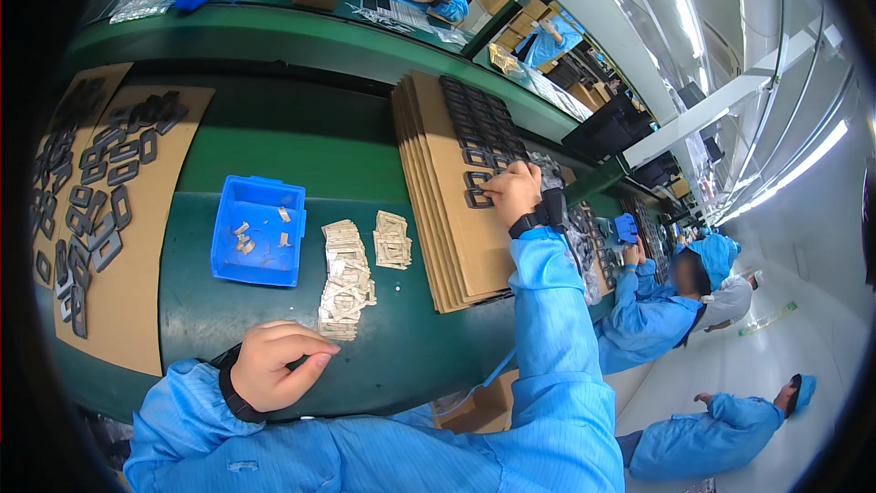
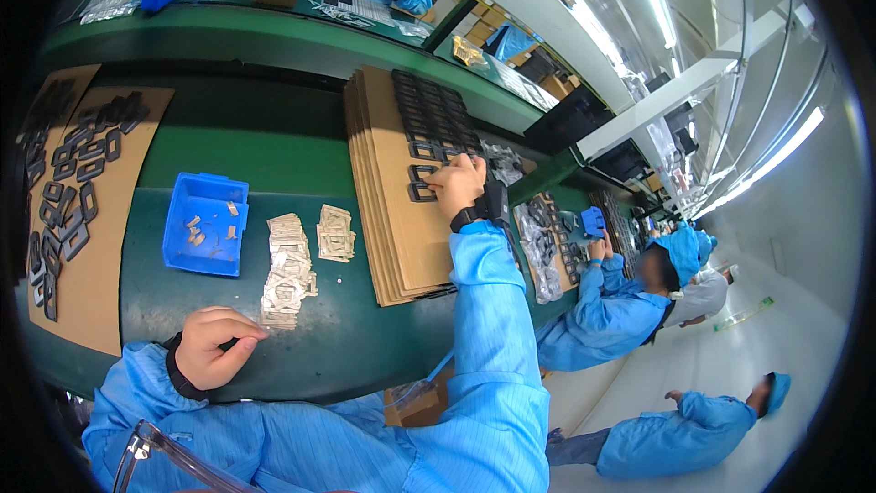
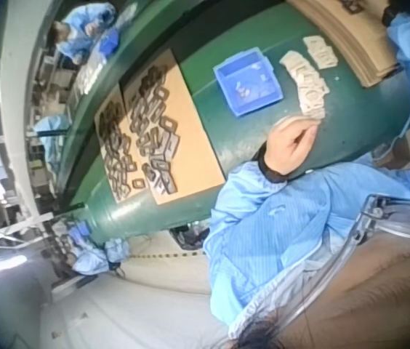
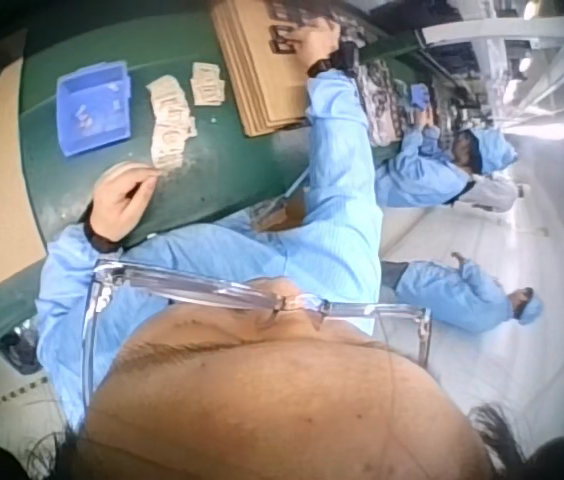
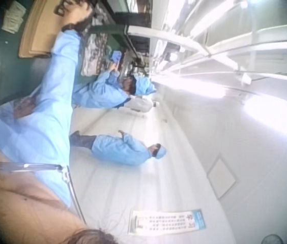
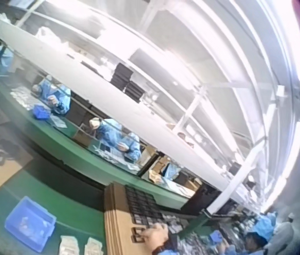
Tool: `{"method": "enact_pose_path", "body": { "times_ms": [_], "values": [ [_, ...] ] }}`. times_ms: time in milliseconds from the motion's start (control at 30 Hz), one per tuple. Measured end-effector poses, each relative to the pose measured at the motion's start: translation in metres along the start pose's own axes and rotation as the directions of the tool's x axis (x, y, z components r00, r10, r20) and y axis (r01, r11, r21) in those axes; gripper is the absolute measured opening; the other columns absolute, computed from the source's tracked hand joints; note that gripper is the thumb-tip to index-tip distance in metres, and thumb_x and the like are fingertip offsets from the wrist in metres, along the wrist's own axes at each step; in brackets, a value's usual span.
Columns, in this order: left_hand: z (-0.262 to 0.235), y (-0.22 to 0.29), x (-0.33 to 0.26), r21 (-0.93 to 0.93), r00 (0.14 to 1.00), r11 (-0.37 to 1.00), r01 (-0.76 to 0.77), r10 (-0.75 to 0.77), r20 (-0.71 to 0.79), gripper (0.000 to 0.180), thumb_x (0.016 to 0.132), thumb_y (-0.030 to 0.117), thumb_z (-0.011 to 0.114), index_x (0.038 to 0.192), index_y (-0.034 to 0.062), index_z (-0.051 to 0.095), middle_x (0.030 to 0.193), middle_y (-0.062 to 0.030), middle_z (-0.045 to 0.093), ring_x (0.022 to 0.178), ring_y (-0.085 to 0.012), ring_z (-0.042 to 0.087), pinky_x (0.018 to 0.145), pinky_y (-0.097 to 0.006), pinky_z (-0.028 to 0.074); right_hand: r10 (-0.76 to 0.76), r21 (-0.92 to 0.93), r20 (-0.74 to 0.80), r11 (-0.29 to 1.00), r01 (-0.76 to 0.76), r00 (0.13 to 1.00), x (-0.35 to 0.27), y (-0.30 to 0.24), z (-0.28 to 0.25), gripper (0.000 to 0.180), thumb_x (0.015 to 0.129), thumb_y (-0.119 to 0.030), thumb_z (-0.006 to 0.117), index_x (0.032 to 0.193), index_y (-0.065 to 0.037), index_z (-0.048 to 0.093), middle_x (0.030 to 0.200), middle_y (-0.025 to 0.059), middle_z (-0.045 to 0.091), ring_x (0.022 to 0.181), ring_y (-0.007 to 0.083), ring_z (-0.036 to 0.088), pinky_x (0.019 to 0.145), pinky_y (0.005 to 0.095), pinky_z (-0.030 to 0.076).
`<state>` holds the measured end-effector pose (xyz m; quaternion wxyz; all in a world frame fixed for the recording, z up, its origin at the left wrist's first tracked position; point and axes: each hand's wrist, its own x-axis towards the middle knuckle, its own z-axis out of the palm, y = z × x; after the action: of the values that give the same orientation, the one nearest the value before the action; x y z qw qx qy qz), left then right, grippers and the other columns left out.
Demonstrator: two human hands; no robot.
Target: The recorder is on a factory production line, manually applying adhesive strips and frames to small plastic component parts.
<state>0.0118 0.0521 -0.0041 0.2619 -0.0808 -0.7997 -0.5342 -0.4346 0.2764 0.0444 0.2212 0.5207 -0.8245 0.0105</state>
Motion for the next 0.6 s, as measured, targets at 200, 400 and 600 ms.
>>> {"method": "enact_pose_path", "body": {
  "times_ms": [200,400,600],
  "values": [
    [-0.001,0.001,0.001,-0.006,1.0,1.0,-0.014,0.014,0.0,0.011,0.084,0.005,0.069,0.093,0.0039,0.074,0.09,-0.0103,0.074,0.078,-0.026,0.071,0.07,-0.034,0.056,0.039,-0.018,-0.005,0.999,-0.039,0.999,0.002,0.012,0.008,0.02,0.071,-0.013,0.08,0.089,-0.02,0.082,0.083,-0.0021,0.073,0.096,0.0212,0.057,0.099,0.0447,0.035],
    [-0.002,0.003,-0.001,-0.009,0.999,0.999,-0.036,0.036,-0.019,0.01,0.085,0.003,0.067,0.093,0.0037,0.074,0.088,-0.0112,0.074,0.076,-0.027,0.07,0.068,-0.035,0.055,0.075,-0.002,-0.024,0.997,-0.075,0.997,0.006,0.004,0.002,0.026,0.07,-0.012,0.081,0.094,-0.02,0.082,0.087,-0.0008,0.074,0.097,0.0216,0.057,0.098,0.0424,0.036],
    [0.0,0.001,0.002,-0.004,0.999,0.999,-0.043,0.043,-0.016,0.01,0.085,0.004,0.068,0.093,0.0035,0.074,0.087,-0.0113,0.074,0.076,-0.0269,0.07,0.068,-0.035,0.055,0.039,-0.013,0.012,0.999,-0.039,0.999,0.004,0.012,-0.001,0.025,0.069,-0.012,0.081,0.093,-0.018,0.081,0.091,-0.0005,0.075,0.097,0.0221,0.057,0.097,0.0421,0.037]
  ]
}}
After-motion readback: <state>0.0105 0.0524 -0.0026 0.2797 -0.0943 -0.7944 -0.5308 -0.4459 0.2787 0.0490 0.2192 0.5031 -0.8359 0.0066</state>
